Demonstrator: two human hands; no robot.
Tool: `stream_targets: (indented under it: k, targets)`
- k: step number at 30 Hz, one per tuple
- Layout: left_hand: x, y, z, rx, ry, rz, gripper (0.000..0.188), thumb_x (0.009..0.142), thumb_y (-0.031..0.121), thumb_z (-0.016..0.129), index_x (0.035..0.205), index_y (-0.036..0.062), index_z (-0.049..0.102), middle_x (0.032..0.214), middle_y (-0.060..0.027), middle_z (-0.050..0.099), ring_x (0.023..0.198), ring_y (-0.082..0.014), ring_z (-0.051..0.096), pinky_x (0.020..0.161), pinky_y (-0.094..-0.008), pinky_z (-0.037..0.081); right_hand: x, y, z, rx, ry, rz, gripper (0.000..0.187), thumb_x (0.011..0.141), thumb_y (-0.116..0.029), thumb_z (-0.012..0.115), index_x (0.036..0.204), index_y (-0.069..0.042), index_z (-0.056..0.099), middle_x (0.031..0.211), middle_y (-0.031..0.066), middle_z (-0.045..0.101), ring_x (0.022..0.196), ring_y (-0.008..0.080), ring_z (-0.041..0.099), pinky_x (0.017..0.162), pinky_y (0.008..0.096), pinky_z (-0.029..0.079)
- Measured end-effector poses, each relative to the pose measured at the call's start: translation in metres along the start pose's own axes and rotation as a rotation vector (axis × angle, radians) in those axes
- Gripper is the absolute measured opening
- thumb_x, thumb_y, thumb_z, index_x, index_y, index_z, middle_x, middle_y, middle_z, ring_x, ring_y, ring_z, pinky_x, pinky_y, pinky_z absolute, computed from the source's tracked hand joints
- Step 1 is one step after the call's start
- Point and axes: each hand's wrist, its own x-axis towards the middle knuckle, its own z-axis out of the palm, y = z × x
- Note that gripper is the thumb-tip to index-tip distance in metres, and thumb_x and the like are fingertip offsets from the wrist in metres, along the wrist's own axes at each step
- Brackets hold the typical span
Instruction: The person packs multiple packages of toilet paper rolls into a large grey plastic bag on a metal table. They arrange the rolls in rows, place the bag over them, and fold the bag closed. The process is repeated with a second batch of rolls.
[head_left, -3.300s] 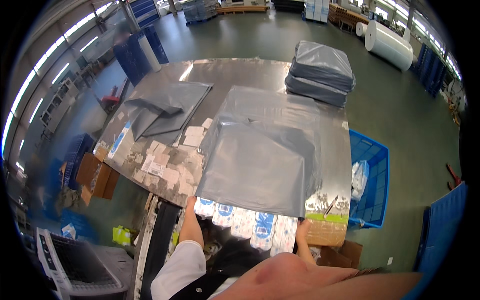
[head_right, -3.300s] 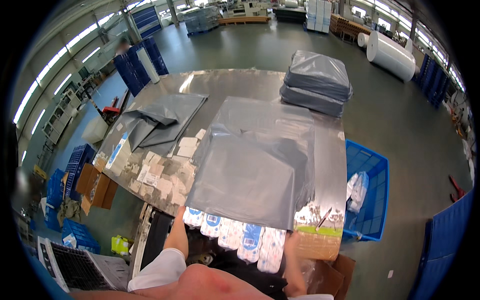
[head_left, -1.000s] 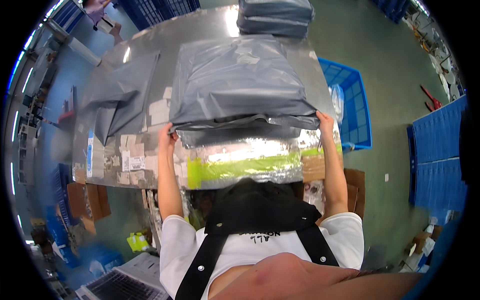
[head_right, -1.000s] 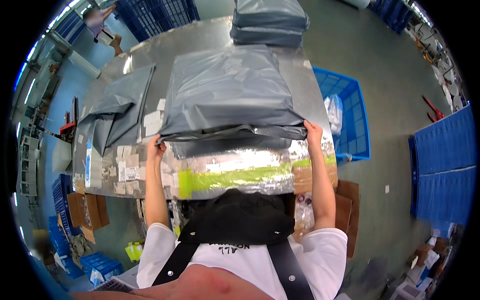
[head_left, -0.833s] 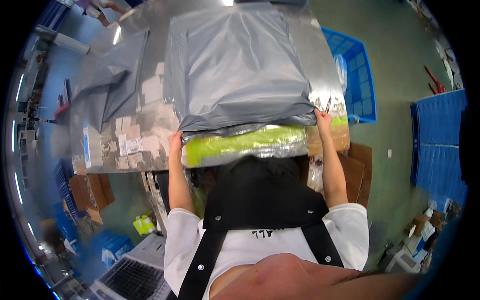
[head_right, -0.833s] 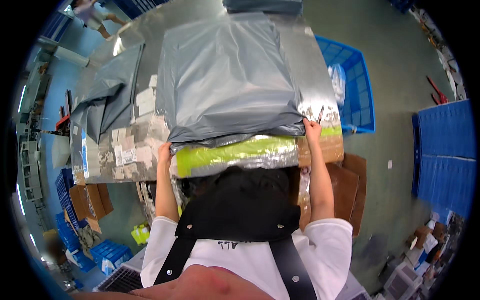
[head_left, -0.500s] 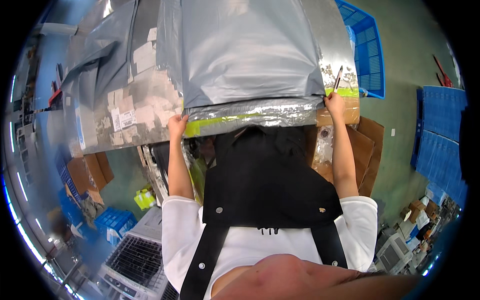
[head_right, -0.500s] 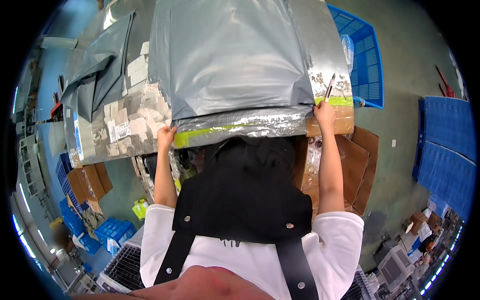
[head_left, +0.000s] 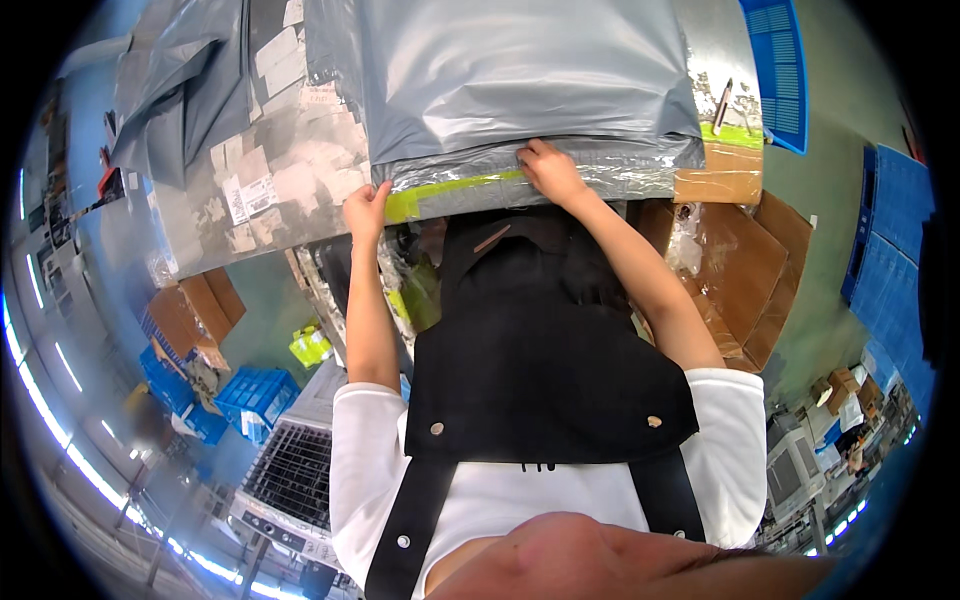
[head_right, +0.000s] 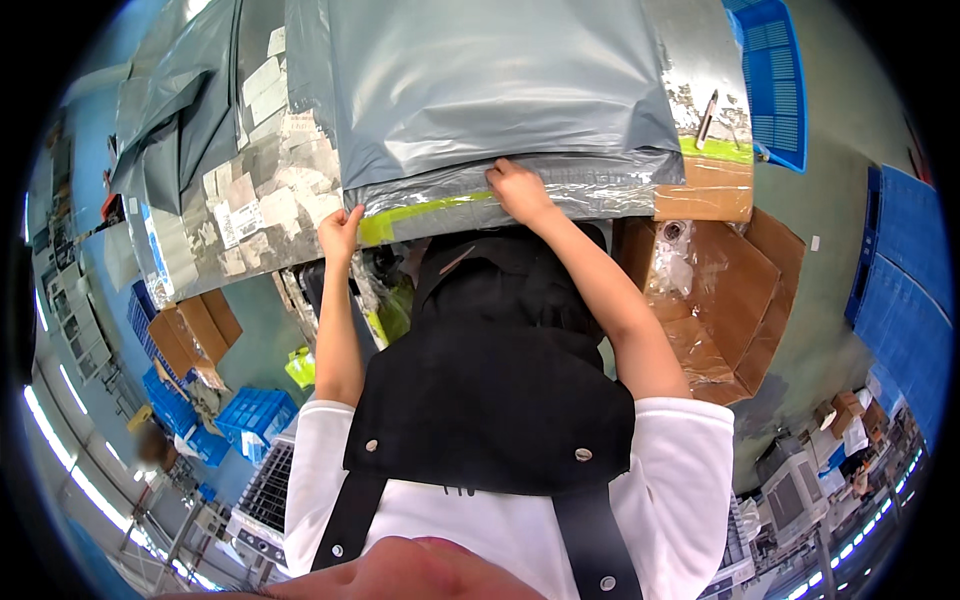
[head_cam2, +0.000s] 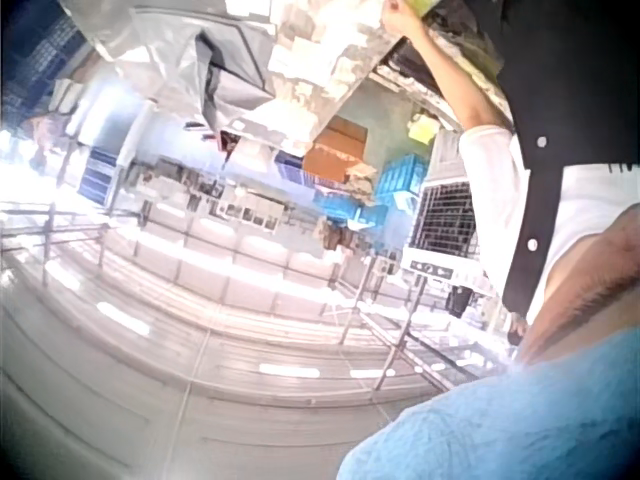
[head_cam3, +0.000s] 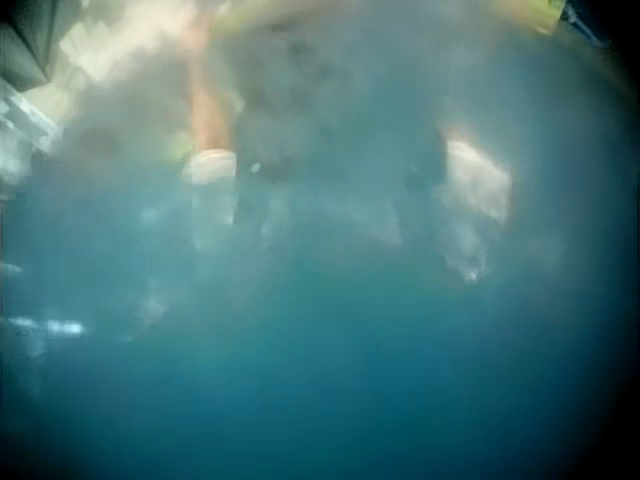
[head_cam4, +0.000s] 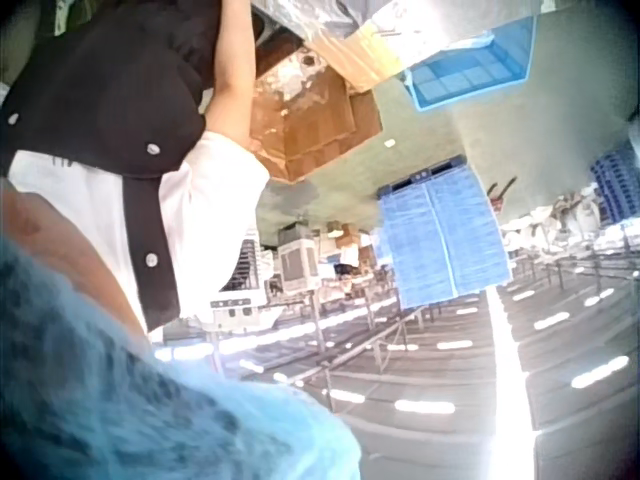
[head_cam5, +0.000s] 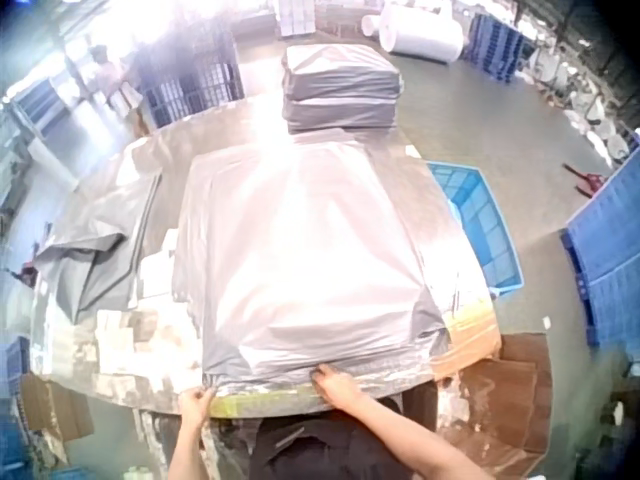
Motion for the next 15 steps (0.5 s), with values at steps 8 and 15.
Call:
stream_targets:
  k: [8,15]
  targets:
    - [0.017,-0.009,-0.015,-0.066,-0.346,-0.081,0.044,0.071,0.031,0.073,0.051,0.0032,0.046,0.045,-0.0006,0.041,0.046,-0.0074,0.036,0.043,-0.0290,0.031,-0.001,0.002,0.019,0.020,0.130,0.050,0.007,0.076,-0.012,0.058,0.077,-0.005,0.057,0.078,0.0100,0.055,0.067,0.0312,0.059,0.059,0.0406,0.049]
    - [0.031,0.025,-0.011,-0.239,-0.121,-0.017,0.031,0.072,0.025,0.070,0.066,-0.0024,0.057,0.057,-0.0064,0.058,0.054,-0.0130,0.053,0.053,-0.0292,0.041,-0.007,-0.009,0.013,-0.103,0.228,-0.021,0.018,0.063,-0.004,0.058,0.081,-0.003,0.057,0.090,0.0087,0.053,0.087,0.0278,0.053,0.070,0.0357,0.049]
